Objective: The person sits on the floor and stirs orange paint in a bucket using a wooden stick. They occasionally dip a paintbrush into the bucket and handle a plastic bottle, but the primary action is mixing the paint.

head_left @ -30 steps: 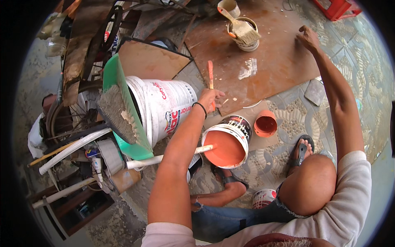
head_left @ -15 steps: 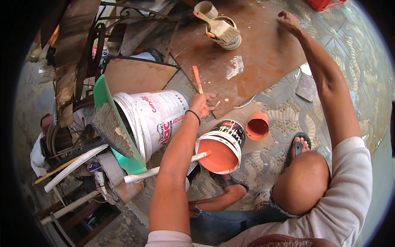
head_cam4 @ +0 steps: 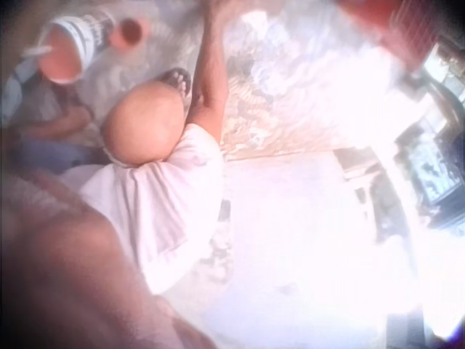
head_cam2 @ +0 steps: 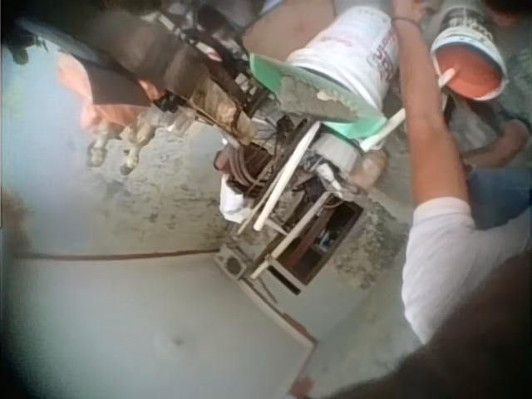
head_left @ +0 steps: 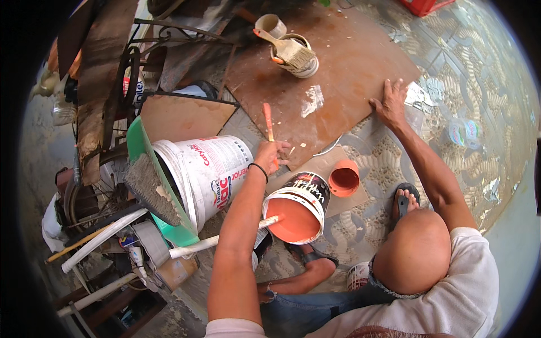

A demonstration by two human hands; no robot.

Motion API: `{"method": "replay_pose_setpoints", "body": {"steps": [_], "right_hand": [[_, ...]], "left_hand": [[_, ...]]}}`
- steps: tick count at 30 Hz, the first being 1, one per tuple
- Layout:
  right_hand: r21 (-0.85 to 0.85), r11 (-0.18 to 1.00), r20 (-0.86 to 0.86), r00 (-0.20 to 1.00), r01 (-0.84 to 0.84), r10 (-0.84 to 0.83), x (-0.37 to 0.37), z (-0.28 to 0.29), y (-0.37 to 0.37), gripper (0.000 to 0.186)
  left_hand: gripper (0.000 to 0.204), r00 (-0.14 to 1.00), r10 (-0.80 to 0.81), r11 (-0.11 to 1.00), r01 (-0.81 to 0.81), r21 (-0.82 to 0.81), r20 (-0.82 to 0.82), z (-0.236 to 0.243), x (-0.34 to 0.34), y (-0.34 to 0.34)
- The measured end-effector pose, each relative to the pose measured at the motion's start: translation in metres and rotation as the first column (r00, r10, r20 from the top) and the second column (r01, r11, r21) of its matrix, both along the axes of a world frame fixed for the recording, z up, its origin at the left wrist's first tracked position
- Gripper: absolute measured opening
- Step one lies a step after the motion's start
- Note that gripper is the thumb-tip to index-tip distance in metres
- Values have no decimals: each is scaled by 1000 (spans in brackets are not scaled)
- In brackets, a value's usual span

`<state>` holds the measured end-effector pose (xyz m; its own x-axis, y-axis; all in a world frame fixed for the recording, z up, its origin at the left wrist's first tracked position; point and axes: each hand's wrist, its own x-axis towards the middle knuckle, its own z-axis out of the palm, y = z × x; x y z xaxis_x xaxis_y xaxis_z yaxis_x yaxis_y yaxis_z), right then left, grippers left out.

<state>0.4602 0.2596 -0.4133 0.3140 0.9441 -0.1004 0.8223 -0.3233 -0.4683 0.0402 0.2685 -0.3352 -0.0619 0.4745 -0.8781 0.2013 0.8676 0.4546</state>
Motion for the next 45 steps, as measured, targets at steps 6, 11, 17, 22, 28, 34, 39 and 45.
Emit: {"method": "replay_pose_setpoints", "body": {"steps": [6, 11, 17, 22, 28, 34, 39, 45], "right_hand": [[-38, 999, 102, 994, -37, 41, 10, -9, 19, 91], [-109, 992, 133, 989, -56, 70, 27, -1, 29, 82], [-350, 840, 140, 863, -415, 485, 68, 112, 17, 59], [-303, 601, 139, 589, -740, 796, 54, 232, -7, 55], [-409, 324, 185, 270, -853, 945, -30, 367, -30, 45], [-486, 391, 310, 264, -781, 913, -108, 377, -54, 31], [-331, 405, 301, 312, -852, 901, -132, 362, -97, 25], [-390, 375, 282, 278, -841, 918, -138, 363, -125, 29]], "left_hand": [[33, 999, 33, 999, -33, 13, 42, -5, 5, -3], [29, 1000, 7, 1000, -7, 12, -5, 13, 7, 9], [25, 999, -34, 967, 36, 251, -14, 96, 40, 19], [24, 972, -10, 893, -96, 439, 233, 192, 89, -22], [21, 828, -94, 820, -251, 515, 553, 315, 105, -113], [24, 697, -219, 793, -281, 541, 683, 393, 71, -221], [27, 711, -171, 775, -331, 539, 682, 434, 44, -300], [32, 705, -171, 758, -352, 549, 688, 418, 37, -353]]}}
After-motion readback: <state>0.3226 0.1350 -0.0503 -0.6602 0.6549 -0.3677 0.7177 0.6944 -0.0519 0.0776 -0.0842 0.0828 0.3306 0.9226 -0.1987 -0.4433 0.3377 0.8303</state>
